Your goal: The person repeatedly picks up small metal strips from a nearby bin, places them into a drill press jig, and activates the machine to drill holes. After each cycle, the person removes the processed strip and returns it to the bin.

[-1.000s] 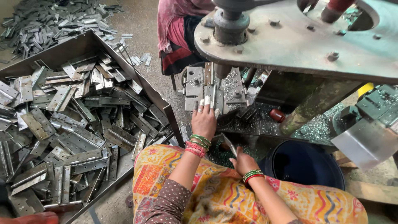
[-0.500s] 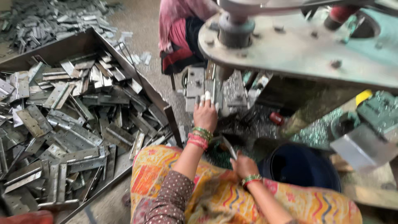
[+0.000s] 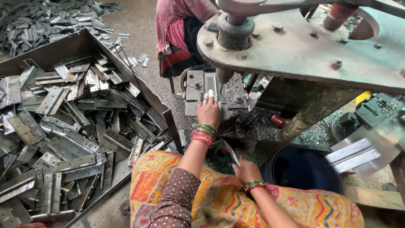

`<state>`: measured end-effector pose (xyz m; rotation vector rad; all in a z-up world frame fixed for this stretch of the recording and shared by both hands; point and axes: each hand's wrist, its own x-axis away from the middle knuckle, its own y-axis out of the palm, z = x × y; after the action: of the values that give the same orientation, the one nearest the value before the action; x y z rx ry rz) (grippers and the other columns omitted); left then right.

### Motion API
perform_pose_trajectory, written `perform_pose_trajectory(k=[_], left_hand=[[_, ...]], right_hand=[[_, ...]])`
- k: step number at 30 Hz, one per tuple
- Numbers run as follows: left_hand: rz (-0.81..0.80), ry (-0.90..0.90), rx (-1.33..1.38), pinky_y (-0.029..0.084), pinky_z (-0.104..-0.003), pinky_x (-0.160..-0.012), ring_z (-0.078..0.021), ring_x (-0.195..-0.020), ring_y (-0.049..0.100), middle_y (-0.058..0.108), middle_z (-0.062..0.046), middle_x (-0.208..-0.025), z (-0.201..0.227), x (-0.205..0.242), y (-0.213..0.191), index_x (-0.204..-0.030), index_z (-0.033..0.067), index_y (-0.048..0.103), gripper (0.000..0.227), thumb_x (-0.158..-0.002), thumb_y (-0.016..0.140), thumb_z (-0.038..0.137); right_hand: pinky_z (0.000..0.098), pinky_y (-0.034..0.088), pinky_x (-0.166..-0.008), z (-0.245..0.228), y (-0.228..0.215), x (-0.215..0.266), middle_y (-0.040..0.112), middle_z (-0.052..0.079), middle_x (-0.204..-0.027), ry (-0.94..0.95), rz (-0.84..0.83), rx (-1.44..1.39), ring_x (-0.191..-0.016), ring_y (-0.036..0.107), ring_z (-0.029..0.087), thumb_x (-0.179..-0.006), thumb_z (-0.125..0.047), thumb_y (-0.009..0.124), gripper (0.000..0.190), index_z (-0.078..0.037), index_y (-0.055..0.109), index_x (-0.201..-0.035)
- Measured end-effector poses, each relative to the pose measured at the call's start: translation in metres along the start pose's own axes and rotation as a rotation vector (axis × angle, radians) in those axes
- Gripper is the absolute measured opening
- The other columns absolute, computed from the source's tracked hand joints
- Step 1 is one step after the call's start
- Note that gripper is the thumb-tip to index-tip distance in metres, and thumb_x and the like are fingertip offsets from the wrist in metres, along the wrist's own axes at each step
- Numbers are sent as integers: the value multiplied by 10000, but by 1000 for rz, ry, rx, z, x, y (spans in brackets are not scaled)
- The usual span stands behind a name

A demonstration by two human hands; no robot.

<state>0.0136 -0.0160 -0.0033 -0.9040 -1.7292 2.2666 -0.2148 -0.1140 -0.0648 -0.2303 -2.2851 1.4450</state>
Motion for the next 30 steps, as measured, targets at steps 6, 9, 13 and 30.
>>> perform_pose_trajectory(k=[6, 9, 13, 30], left_hand=[[103, 98, -71, 327, -489, -1186, -280, -1322, 550, 613, -156, -1385, -9, 10, -13, -1086, 62, 738, 268, -926, 551, 168], [-84, 39, -56, 306, -499, -1201, -264, -1320, 547, 618, -122, -1355, -9, -1, -15, -1082, 88, 747, 267, -920, 545, 155], [-29, -21, 19, 363, -524, -1121, -288, -1335, 544, 623, -113, -1347, -18, -23, -7, -1057, 88, 765, 254, -934, 552, 152], [-146, 133, -47, 185, -500, -1260, -260, -1346, 520, 632, -111, -1311, -17, -3, -30, -996, 105, 760, 241, -969, 550, 221]], right_hand=[[550, 556, -862, 2, -6, -18, 714, 285, -977, -15, -50, 11, -971, 687, 469, -884, -415, 717, 453, -45, 557, -1090], [543, 561, -869, -18, -48, -29, 719, 258, -1002, 19, -128, 105, -975, 699, 446, -874, -449, 728, 489, -57, 559, -1112], [530, 565, -851, -22, -63, -43, 730, 244, -990, -35, -107, 150, -948, 711, 435, -895, -481, 715, 478, -56, 611, -1088], [438, 587, -709, -38, -77, 10, 715, 160, -1038, -95, 386, -234, -845, 728, 318, -919, -403, 686, 458, -61, 600, -1210]])
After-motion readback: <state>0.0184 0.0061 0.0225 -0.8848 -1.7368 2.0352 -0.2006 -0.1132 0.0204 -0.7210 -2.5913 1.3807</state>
